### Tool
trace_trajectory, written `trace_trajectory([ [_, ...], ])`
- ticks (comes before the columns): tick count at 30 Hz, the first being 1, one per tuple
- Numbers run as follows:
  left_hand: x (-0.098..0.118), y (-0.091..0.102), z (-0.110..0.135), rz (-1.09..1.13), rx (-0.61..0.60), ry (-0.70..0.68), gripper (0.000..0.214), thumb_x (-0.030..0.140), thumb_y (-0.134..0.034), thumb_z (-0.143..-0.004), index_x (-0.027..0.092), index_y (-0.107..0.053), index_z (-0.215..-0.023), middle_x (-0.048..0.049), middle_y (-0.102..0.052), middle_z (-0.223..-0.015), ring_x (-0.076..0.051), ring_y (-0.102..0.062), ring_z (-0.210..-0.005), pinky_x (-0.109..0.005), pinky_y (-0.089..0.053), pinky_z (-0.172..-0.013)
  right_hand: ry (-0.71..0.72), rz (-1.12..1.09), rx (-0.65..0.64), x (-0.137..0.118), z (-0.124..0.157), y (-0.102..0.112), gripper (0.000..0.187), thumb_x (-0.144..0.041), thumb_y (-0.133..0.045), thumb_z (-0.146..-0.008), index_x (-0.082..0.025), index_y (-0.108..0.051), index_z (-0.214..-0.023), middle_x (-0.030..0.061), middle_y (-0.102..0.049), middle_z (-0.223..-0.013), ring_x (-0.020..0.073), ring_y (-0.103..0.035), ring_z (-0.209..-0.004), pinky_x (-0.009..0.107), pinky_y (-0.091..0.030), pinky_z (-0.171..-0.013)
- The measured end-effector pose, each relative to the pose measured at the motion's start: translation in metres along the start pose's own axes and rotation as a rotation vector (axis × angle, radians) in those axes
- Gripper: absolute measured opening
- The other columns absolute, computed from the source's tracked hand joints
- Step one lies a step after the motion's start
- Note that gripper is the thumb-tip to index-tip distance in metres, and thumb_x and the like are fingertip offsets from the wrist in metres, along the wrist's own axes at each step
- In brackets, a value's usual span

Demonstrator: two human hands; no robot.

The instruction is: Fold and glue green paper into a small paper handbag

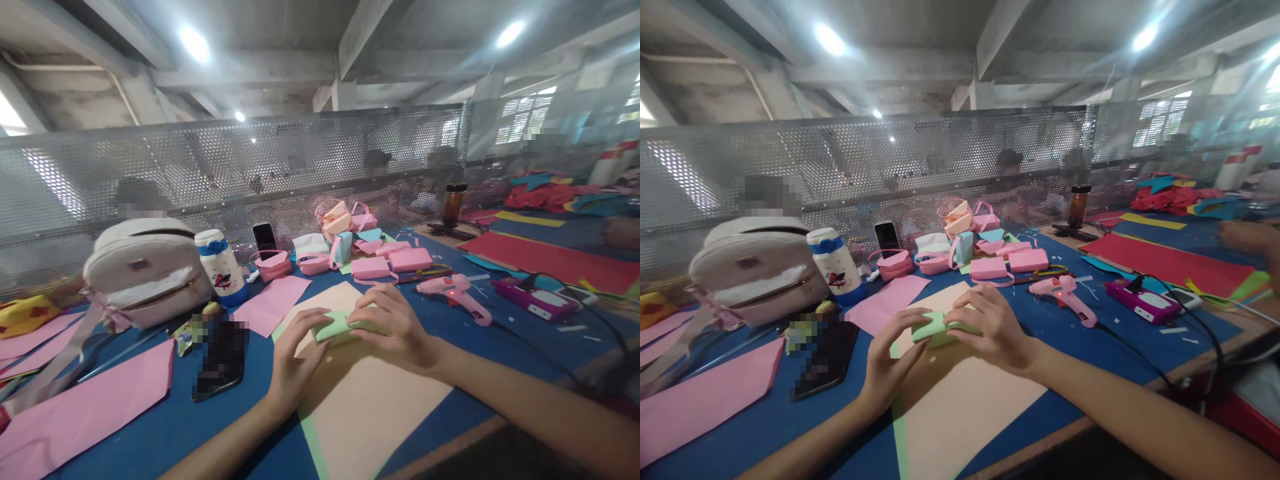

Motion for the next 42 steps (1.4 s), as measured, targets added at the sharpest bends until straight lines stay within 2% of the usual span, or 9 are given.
trace_trajectory([
  [7, 0.006, 0.0, 0.001, -0.025, 0.006, -0.025, 0.022, 0.014, -0.066, -0.09, 0.023, -0.066, -0.111, -0.0074, -0.069, -0.112, -0.021, -0.067, -0.106, -0.031, -0.052, -0.09, 0.039, 0.128, 0.027, -0.018, 0.0, 0.0, 0.009, -0.028, -0.065, -0.096, -0.023, -0.072, -0.095, 0.0034, -0.071, -0.092, 0.0206, -0.057, -0.091, 0.037, -0.039, -0.084],
  [15, 0.013, 0.0, 0.0, -0.062, 0.006, -0.075, 0.022, 0.016, -0.066, -0.09, 0.023, -0.066, -0.111, -0.0079, -0.071, -0.112, -0.021, -0.068, -0.104, -0.031, -0.054, -0.089, 0.036, 0.112, 0.028, -0.019, 0.0, -0.003, 0.005, -0.026, -0.07, -0.093, -0.022, -0.072, -0.093, 0.0034, -0.071, -0.092, 0.0209, -0.055, -0.089, 0.037, -0.038, -0.082],
  [19, 0.012, 0.001, 0.002, -0.068, 0.011, -0.077, 0.03, 0.018, -0.067, -0.09, 0.024, -0.063, -0.119, -0.0077, -0.072, -0.114, -0.022, -0.069, -0.106, -0.032, -0.055, -0.091, 0.044, 0.122, 0.053, -0.019, -0.001, -0.001, 0.002, -0.023, -0.071, -0.091, -0.021, -0.072, -0.09, 0.0031, -0.072, -0.09, 0.0207, -0.055, -0.088, 0.037, -0.039, -0.081],
  [28, -0.011, -0.006, 0.007, 0.062, -0.04, 0.085, 0.056, 0.025, -0.073, -0.087, 0.03, -0.051, -0.138, -0.0068, -0.067, -0.131, -0.024, -0.064, -0.121, -0.036, -0.052, -0.102, 0.042, 0.138, 0.086, -0.013, 0.0, 0.004, 0.004, -0.022, -0.071, -0.091, -0.022, -0.074, -0.088, 0.0035, -0.071, -0.085, 0.0211, -0.054, -0.085, 0.038, -0.04, -0.08],
  [35, -0.022, -0.008, 0.01, 0.116, -0.047, 0.155, 0.046, 0.027, -0.073, -0.087, 0.027, -0.06, -0.131, -0.0084, -0.067, -0.13, -0.026, -0.064, -0.121, -0.039, -0.053, -0.103, 0.038, 0.145, 0.1, -0.009, 0.001, 0.007, 0.005, -0.02, -0.072, -0.09, -0.022, -0.075, -0.088, 0.0032, -0.07, -0.083, 0.0206, -0.053, -0.083, 0.037, -0.041, -0.08],
  [42, -0.022, -0.009, 0.009, 0.132, -0.06, 0.185, 0.044, 0.028, -0.073, -0.087, 0.024, -0.062, -0.129, -0.0104, -0.068, -0.129, -0.027, -0.064, -0.12, -0.041, -0.054, -0.101, 0.06, 0.171, 0.092, -0.012, 0.0, 0.007, 0.009, -0.021, -0.068, -0.093, -0.023, -0.074, -0.087, 0.003, -0.07, -0.083, 0.0207, -0.056, -0.084, 0.036, -0.041, -0.08],
])
Point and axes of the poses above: each hand's wrist, its own z-axis away from the middle knuckle, its own y-axis out of the back of the hand, x = y × z, the point moved 8 cm from there along -z, towards the middle knuckle
